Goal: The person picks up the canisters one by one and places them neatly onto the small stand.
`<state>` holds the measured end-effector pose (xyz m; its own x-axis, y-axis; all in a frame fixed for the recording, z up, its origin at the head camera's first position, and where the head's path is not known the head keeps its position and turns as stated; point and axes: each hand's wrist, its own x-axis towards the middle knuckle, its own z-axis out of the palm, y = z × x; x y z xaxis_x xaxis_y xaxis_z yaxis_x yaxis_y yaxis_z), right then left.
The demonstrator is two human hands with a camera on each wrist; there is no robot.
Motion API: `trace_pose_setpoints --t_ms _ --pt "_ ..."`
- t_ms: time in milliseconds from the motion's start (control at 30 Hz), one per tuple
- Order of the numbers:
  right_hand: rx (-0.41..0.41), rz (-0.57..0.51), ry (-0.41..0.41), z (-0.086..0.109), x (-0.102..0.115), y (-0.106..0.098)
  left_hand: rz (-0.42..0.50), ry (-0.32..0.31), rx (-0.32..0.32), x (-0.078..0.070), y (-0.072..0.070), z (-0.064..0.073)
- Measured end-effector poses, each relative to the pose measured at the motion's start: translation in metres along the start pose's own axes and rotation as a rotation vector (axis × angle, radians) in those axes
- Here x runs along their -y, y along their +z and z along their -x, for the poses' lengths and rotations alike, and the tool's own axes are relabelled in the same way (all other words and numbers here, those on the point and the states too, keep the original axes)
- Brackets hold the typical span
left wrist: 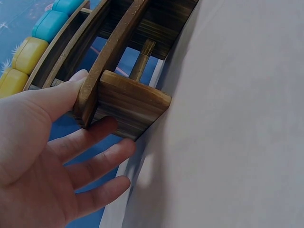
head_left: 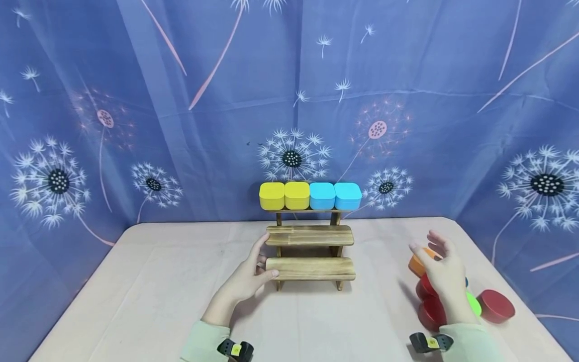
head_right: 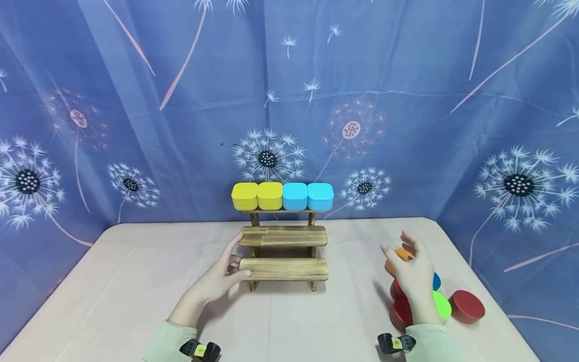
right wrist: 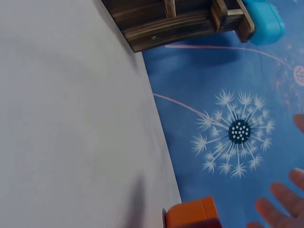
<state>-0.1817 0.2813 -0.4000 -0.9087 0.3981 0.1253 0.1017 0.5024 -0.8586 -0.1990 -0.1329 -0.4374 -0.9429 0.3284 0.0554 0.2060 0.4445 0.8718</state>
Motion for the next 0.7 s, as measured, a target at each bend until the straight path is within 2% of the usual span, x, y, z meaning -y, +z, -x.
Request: trace_pose_setpoints --t_ms 333,700 --pt "0.04 0.13 0.004 -0.001 -0.006 -0.008 0.03 -0.033 -0.006 -0.001 -0.001 -0.001" --pt "0.116 0.241 0.109 -0.007 -0.022 -0.009 0.023 -0.053 -0.014 -0.004 0.0 -0.001"
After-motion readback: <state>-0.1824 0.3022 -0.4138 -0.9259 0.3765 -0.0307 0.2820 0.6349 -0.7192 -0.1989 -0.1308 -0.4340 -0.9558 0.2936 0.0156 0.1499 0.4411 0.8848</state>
